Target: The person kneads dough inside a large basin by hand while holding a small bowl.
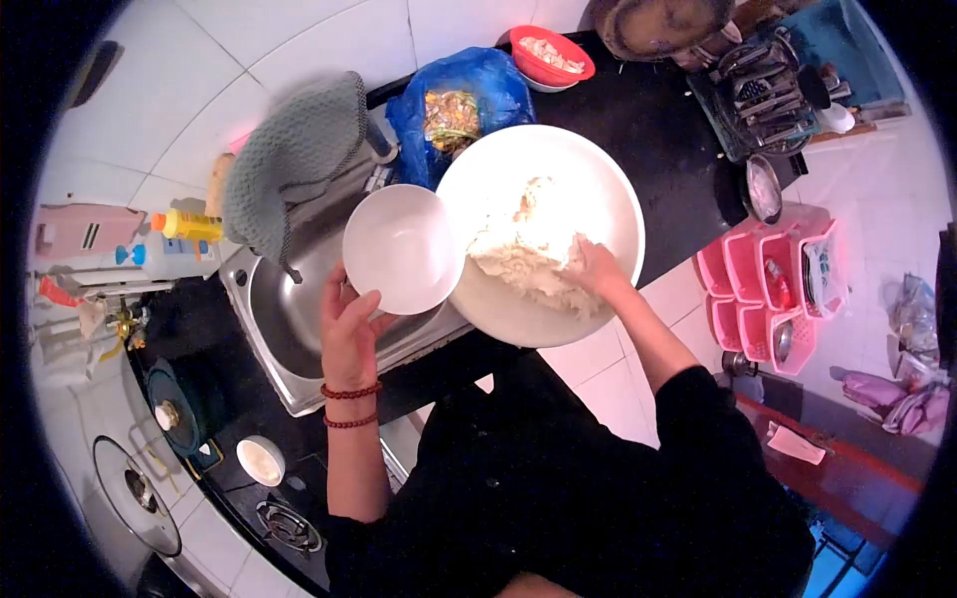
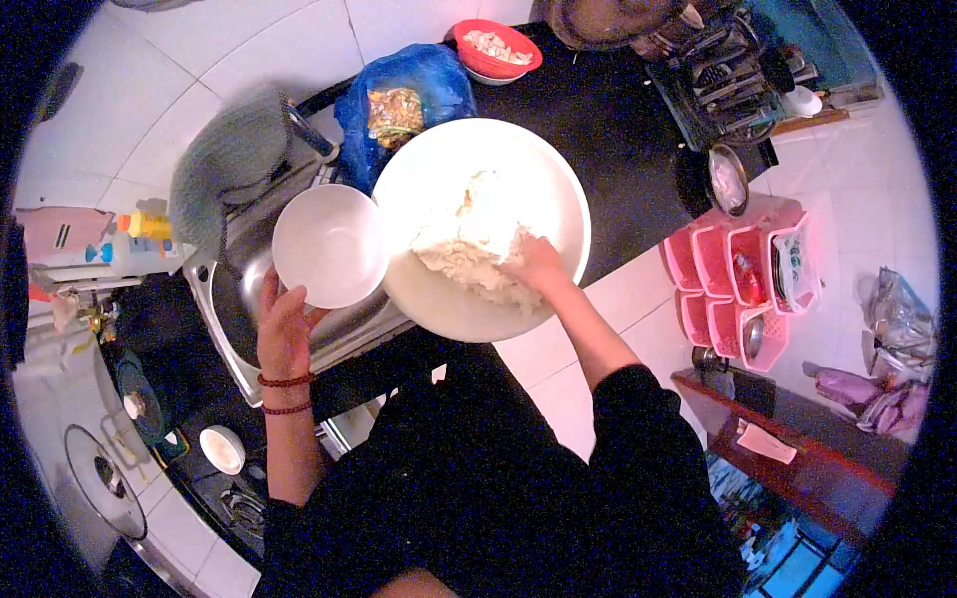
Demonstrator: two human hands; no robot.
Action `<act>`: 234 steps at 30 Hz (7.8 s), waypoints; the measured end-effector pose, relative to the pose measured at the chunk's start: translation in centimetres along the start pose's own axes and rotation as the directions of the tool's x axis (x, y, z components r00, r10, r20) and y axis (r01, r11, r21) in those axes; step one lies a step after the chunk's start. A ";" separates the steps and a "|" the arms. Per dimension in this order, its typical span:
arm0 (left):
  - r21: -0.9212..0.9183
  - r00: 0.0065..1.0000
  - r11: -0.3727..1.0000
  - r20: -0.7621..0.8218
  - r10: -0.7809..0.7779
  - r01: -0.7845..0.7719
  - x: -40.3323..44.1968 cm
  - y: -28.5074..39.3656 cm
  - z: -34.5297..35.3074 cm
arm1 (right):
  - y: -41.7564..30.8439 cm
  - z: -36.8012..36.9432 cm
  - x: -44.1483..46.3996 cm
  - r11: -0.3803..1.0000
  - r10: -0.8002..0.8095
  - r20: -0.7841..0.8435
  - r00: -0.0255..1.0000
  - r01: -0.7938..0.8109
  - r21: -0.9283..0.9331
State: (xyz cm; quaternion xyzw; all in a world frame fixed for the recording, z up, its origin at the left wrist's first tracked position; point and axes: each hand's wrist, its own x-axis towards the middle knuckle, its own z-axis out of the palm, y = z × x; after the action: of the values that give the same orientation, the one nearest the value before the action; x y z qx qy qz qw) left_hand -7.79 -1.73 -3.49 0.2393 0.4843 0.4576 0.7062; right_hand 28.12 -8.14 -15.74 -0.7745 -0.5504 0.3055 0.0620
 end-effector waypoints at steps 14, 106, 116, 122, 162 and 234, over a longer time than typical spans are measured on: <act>0.029 1.000 0.999 -0.011 0.017 -0.017 -0.3 0.1 -0.4 | -10.2 6.0 5.5 0.774 -0.475 -0.050 0.878 0.391 -0.498; 0.273 0.990 0.953 0.092 0.111 -0.133 5.9 -3.3 7.1 | -4.1 4.8 -0.1 0.762 -0.643 -0.210 0.736 0.588 -0.273; 0.258 0.990 0.957 0.069 0.122 -0.136 4.7 -2.4 5.6 | -5.9 5.8 -1.2 0.787 -0.541 0.217 0.813 0.580 -0.211; 0.162 0.993 0.980 0.045 0.113 -0.119 2.8 -1.1 4.4 | -8.0 10.3 3.8 0.941 -0.315 0.005 0.949 0.311 0.132; 0.056 0.997 0.996 -0.028 0.067 -0.066 1.3 0.3 1.5 | -8.3 8.6 1.5 0.569 -0.610 0.115 0.784 0.535 -0.624; 0.304 0.972 0.923 0.103 0.213 -0.235 4.7 -4.3 6.0 | -1.7 1.5 2.5 0.970 -0.242 -0.316 0.917 0.225 -0.091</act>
State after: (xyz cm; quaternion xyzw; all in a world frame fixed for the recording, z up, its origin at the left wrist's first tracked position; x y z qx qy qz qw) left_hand -0.02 1.05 -6.55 0.4178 0.4961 0.4441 0.6182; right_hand 26.46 -5.59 -17.24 -0.7442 -0.6290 0.1496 0.1676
